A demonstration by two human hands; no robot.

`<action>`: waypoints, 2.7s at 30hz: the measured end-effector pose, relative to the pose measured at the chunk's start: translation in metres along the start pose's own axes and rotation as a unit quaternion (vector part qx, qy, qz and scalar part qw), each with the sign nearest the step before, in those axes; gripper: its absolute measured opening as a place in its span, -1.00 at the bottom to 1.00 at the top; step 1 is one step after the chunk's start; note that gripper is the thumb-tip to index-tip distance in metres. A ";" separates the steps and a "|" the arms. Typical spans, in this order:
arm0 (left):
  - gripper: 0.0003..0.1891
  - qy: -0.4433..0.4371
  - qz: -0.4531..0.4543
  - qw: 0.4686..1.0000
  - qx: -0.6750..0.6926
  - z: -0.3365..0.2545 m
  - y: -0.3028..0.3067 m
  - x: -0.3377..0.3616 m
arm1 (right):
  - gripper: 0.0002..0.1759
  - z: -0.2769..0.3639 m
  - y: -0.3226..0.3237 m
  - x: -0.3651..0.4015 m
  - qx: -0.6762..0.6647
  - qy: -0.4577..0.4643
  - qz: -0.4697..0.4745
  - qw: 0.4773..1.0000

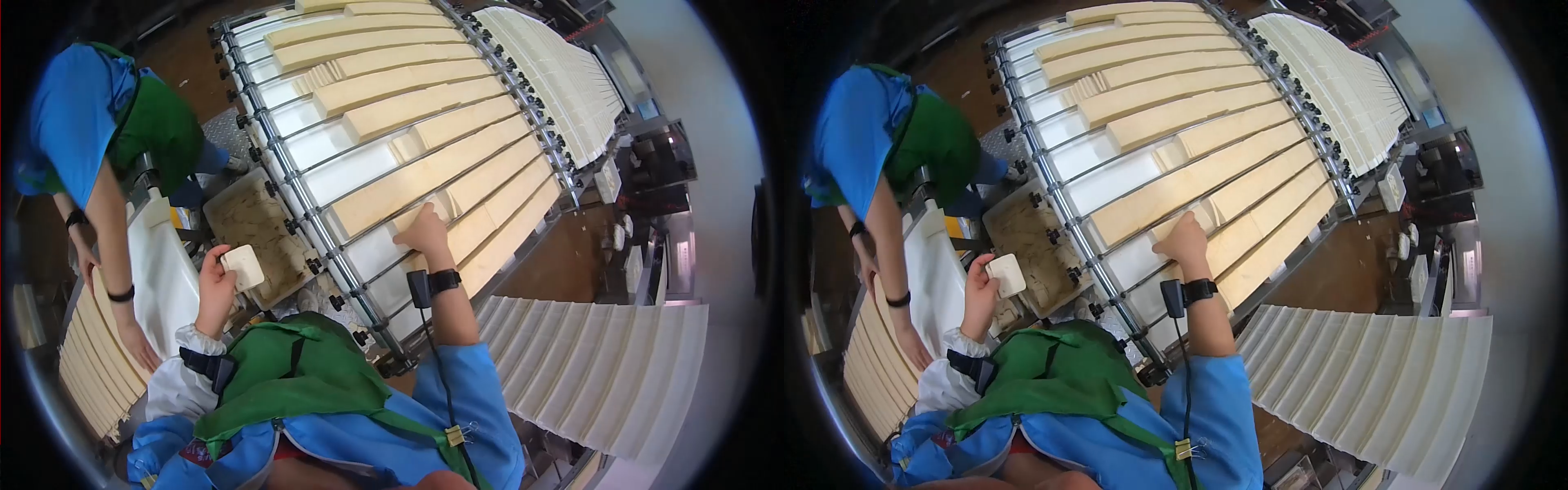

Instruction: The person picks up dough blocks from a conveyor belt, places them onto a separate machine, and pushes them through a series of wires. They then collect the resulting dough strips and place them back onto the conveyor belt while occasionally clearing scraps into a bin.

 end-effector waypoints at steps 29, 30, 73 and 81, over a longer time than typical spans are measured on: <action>-0.62 -0.057 -0.185 0.968 -0.158 0.011 0.105 0.105 | -0.15 0.158 -0.042 0.037 0.064 0.442 -0.240 0.862; -0.62 -0.042 -0.218 0.960 -0.171 0.018 0.118 0.119 | -0.18 0.194 -0.057 0.059 0.035 0.499 -0.210 0.840; -0.53 0.166 -0.500 0.841 -0.122 0.156 0.188 0.385 | -0.58 0.405 -0.357 0.307 0.074 0.794 0.361 0.484; -0.39 0.147 -0.456 0.873 -0.091 0.173 0.238 0.344 | -0.65 0.439 -0.320 0.353 0.026 0.788 0.337 0.516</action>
Point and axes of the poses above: each hand's wrist, its own x-axis away from the middle knuckle, its own y-axis out of the back of the hand, z = x × y, the point moved 7 cm from there along -x, towards the middle knuckle, and after that the axes turned 6 degrees about -x, right-handed, at the moved point
